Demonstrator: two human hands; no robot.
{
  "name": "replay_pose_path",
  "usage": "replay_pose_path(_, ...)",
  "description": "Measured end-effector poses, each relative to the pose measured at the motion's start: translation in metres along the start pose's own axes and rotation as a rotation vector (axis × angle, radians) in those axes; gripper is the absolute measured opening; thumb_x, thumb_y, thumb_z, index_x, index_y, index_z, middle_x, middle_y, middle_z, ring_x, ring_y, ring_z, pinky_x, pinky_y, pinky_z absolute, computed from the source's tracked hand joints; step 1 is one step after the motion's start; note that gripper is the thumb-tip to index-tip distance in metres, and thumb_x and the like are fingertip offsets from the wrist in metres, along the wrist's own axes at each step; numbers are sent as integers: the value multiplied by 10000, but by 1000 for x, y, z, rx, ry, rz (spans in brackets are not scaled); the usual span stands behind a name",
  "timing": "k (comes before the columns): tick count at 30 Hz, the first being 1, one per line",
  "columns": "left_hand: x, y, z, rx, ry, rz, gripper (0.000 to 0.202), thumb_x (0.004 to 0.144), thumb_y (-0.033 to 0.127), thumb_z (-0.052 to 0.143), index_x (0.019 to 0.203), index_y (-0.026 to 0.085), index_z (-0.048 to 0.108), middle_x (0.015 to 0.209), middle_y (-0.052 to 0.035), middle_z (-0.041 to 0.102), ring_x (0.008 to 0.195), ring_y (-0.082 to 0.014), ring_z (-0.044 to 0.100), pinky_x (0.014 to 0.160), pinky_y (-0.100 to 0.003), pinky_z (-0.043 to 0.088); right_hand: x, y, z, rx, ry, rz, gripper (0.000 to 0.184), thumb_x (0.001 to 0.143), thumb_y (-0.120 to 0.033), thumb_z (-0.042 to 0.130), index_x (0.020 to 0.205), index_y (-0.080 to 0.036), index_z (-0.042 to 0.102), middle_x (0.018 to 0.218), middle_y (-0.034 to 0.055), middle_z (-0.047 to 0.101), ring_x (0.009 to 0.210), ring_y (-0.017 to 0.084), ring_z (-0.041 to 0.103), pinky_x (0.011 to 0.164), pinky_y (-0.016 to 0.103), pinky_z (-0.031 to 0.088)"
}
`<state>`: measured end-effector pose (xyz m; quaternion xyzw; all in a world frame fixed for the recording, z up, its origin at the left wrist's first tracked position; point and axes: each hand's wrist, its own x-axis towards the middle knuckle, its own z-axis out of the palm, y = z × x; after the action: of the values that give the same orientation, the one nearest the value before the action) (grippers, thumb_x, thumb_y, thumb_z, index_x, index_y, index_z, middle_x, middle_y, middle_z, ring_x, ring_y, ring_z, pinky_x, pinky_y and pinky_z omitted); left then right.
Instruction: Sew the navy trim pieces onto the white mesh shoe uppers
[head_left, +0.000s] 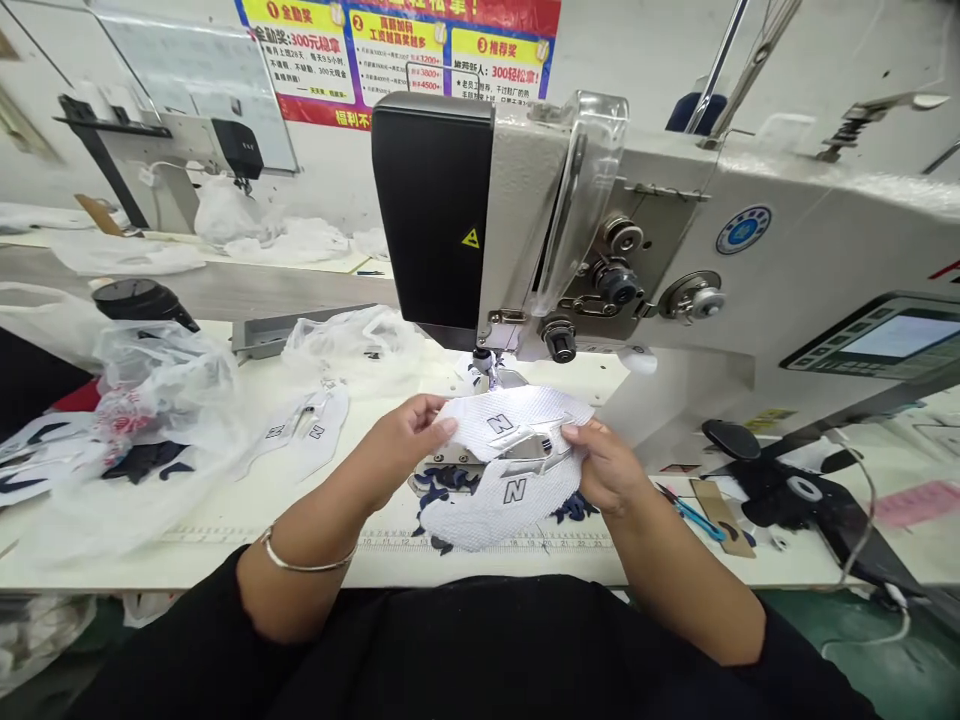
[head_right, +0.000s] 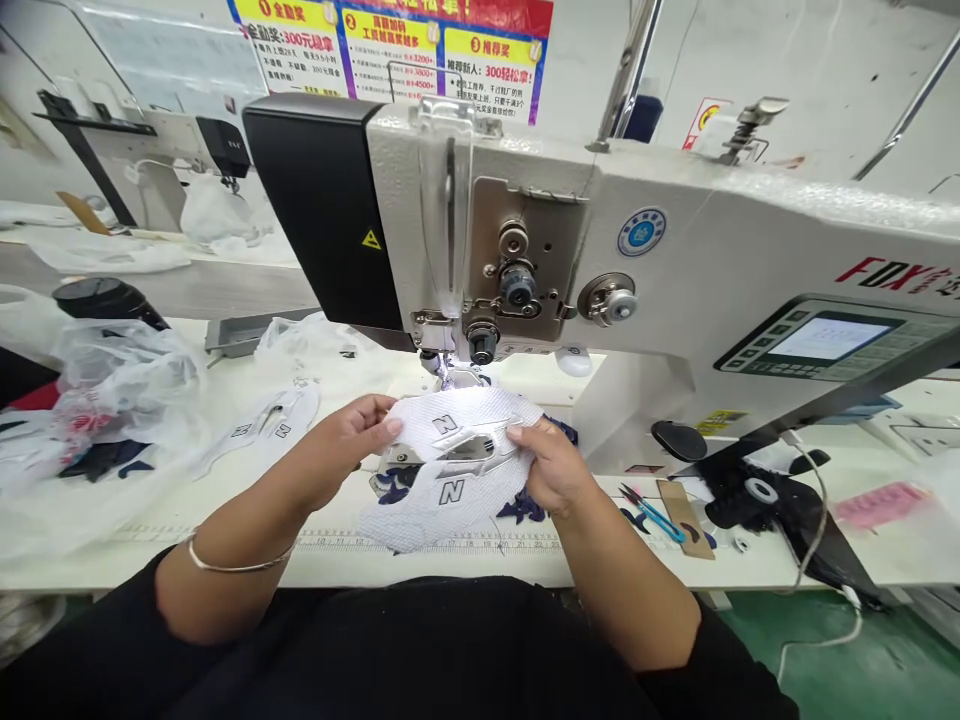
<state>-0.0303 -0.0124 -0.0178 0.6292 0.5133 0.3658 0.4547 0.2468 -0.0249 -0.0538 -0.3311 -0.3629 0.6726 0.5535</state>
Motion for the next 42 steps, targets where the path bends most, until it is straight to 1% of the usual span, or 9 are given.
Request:
replay_pose_path(2, 8, 1, 9, -206, -112, -68, 376, 837, 466, 676, 1095, 194, 653, 898, -62, 689, 717, -160, 615, 631, -291, 513, 5, -3, -10, -12, 72, -39, 221, 674, -266, 814, 868, -181, 750, 825, 27, 767, 780, 208, 707, 780, 321, 573)
replay_pose_path(5, 18, 8, 22, -349, -107, -111, 297, 818, 391, 715, 1001, 174, 630, 772, -22, 643, 585, -94, 533, 543, -225, 443, 14, -7, -21, -26, 111, -56, 204, 675, -270, 805, 850, -188, 740, 838, 21, 768, 804, 212, 714, 811, 330, 577)
replay_pose_path(12, 37, 20, 28, -488, -15, -151, 316, 826, 273, 704, 1098, 188, 566, 805, -17, 648, 561, -68, 550, 534, -195, 445, 37, -8, -30, 53, 82, -59, 322, 704, -256, 772, 1020, -209, 732, 955, 13, 776, 904, 212, 725, 873, 353, 581)
replay_pose_path(20, 50, 2, 19, -544, 42, -92, 302, 784, 294, 754, 1047, 211, 631, 812, -20, 646, 602, -95, 578, 530, -209, 467, 50, 1, -28, -10, 16, -85, 318, 727, -273, 751, 1041, -227, 730, 1016, 8, 768, 957, 213, 708, 956, 378, 547)
replay_pose_path(23, 53, -17, 5, -423, 116, -16, 223, 856, 370, 671, 1018, 218, 650, 804, -14, 639, 614, -94, 555, 562, -220, 473, 51, 5, -41, 63, 95, -100, 246, 750, -276, 750, 991, -233, 733, 987, -5, 763, 934, 197, 702, 922, 351, 558)
replay_pose_path(26, 56, -43, -5, 40, 219, -7, 200, 896, 399, 591, 950, 219, 659, 759, -14, 638, 617, -122, 555, 574, -253, 469, 54, 10, -64, 148, 280, -150, 127, 756, -297, 756, 844, -216, 712, 808, -22, 733, 778, 165, 689, 775, 304, 581)
replay_pose_path(30, 65, -70, 6, 585, 136, 5, 164, 859, 344, 622, 894, 204, 701, 852, -69, 681, 788, -225, 629, 695, -350, 495, 59, 15, -85, 173, 410, -185, 106, 762, -276, 738, 767, -196, 669, 665, -45, 661, 606, 122, 637, 617, 251, 556)
replay_pose_path(34, 80, -81, 29, 653, 140, 82, 218, 808, 274, 683, 1015, 212, 710, 1062, -100, 693, 1046, -297, 611, 875, -393, 466, 63, 23, -83, 192, 458, -195, 37, 760, -197, 699, 773, -181, 669, 703, -40, 683, 632, 105, 646, 613, 213, 558)
replay_pose_path(42, 101, -90, 36, 629, 125, 24, 199, 776, 285, 675, 943, 187, 723, 971, -114, 717, 886, -292, 651, 744, -373, 466, 61, 31, -72, 142, 437, -204, 132, 719, -183, 736, 831, -173, 665, 801, -21, 718, 763, 133, 685, 698, 234, 578)
